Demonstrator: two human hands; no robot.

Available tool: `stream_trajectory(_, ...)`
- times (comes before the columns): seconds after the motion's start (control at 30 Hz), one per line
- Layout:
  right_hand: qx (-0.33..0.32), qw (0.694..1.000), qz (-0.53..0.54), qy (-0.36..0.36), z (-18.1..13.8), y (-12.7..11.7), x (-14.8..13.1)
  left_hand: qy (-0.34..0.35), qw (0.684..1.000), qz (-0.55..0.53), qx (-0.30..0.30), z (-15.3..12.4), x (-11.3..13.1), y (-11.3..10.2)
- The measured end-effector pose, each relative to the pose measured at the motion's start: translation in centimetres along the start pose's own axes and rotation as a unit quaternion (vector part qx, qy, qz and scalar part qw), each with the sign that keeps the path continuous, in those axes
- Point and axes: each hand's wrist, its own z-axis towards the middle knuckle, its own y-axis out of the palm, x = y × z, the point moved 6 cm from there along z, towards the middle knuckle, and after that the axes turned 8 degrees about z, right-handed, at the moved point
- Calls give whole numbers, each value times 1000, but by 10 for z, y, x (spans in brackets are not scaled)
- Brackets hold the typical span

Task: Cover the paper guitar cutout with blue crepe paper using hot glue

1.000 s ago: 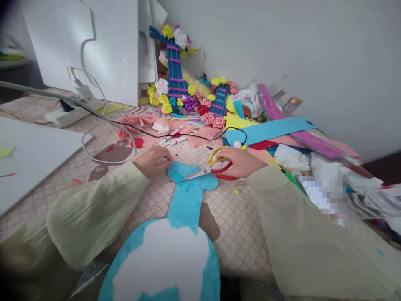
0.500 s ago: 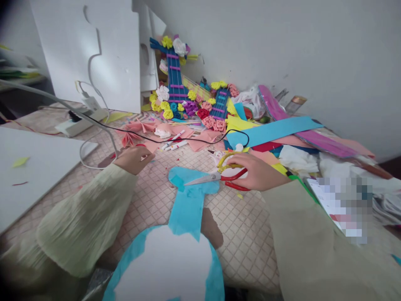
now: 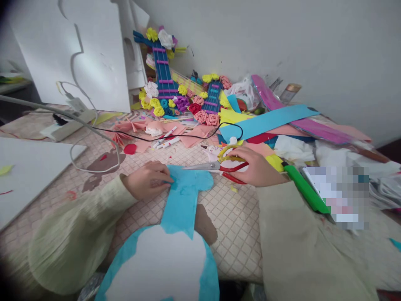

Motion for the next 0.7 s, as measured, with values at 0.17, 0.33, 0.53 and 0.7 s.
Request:
stream_trajectory(0.17,-13,1000,-2,2,-2,3,4,-21,1000,6,17,3,2,1)
stream_trajectory(0.33,-62,998,-2,-25,5,11,-1,-44,998,29,34,7,5,2)
stream_trajectory(0.53,-116,993,7,-36,16,21,-12,-27,999,1,37,7,6,4)
stream_trajectory(0.7,-137,990,1,-16,22,22,-14,-28,999,-17,29,8,3,6)
